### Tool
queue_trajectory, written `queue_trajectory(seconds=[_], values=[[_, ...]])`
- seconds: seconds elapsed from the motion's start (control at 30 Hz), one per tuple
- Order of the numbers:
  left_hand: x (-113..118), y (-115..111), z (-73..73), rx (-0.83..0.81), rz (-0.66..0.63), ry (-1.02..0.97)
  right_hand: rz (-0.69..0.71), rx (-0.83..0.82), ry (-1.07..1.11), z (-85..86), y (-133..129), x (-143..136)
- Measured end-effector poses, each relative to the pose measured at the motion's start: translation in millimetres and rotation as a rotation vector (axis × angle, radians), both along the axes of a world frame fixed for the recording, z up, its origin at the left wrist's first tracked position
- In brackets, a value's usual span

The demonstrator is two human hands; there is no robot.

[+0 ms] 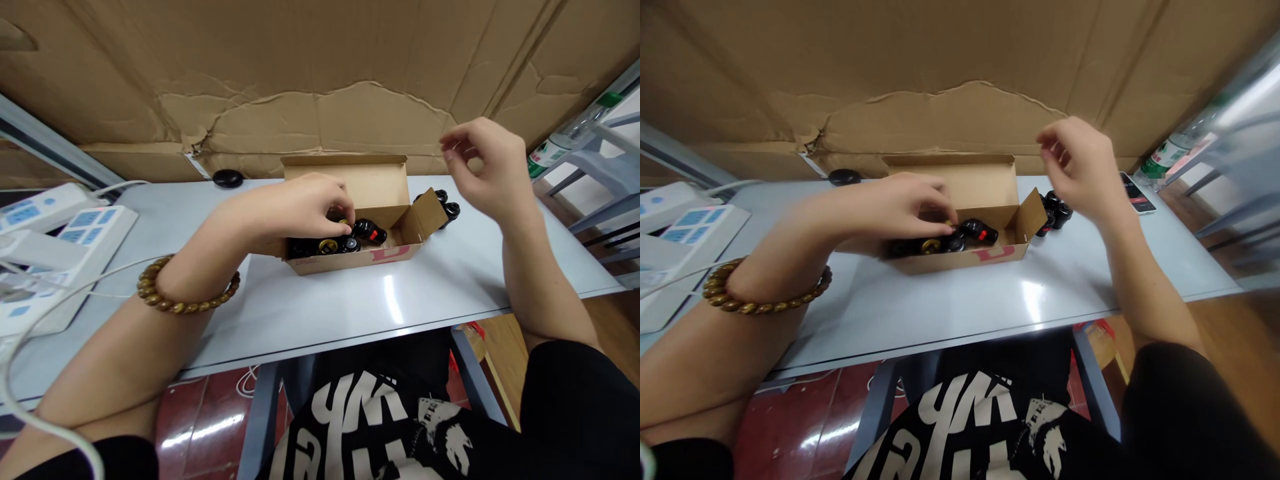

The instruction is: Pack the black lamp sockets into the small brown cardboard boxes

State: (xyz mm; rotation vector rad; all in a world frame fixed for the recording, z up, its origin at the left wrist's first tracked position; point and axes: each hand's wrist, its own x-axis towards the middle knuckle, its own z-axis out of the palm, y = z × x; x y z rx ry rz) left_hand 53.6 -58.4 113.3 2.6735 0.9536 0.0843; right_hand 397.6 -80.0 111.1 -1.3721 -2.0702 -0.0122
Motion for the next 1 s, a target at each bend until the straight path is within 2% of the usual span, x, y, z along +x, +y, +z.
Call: queue_trajectory(seconds=[0.03, 0.13, 0.2, 0.27, 0.43, 0.6, 0.73, 0.83, 1.0], values=[[-1, -1, 1.2, -0.011, -0.001, 0.008, 0.040, 0.038, 0.029, 0.6, -12, -19], [1, -3, 1.7, -0.044, -0.002, 0.039, 0.238, -0.182, -0.221, -7.1, -30, -69], [3, -4, 0.4, -0.061, 0.008, 0.060, 0.328, -0.336, -0.376, -15.2, -26, -90], [5, -5, -1.3, -0.066, 0.014, 0.067, 0.370, -0.440, -0.460, -20.8, -14, -99], [5, -5, -4.6, -0.066, -0.006, 0.046, 0.327, -0.490, -0.507, -26.7, 2, -102], [4, -5, -4.3, -0.058, -0.013, 0.043, 0.300, -0.448, -0.508, -35.7, -3, -104], [1, -4, -3.5, -0.083, 0.017, 0.067, 0.294, -0.461, -0.534, -31.2, -5, -102], [-2, -2, -3.7, -0.092, -0.003, 0.071, 0.327, -0.506, -0.517, -27.8, 1, -98], [1, -3, -1.9, -0.089, -0.002, 0.085, 0.410, -0.641, -0.429, -35.2, 15, -97]])
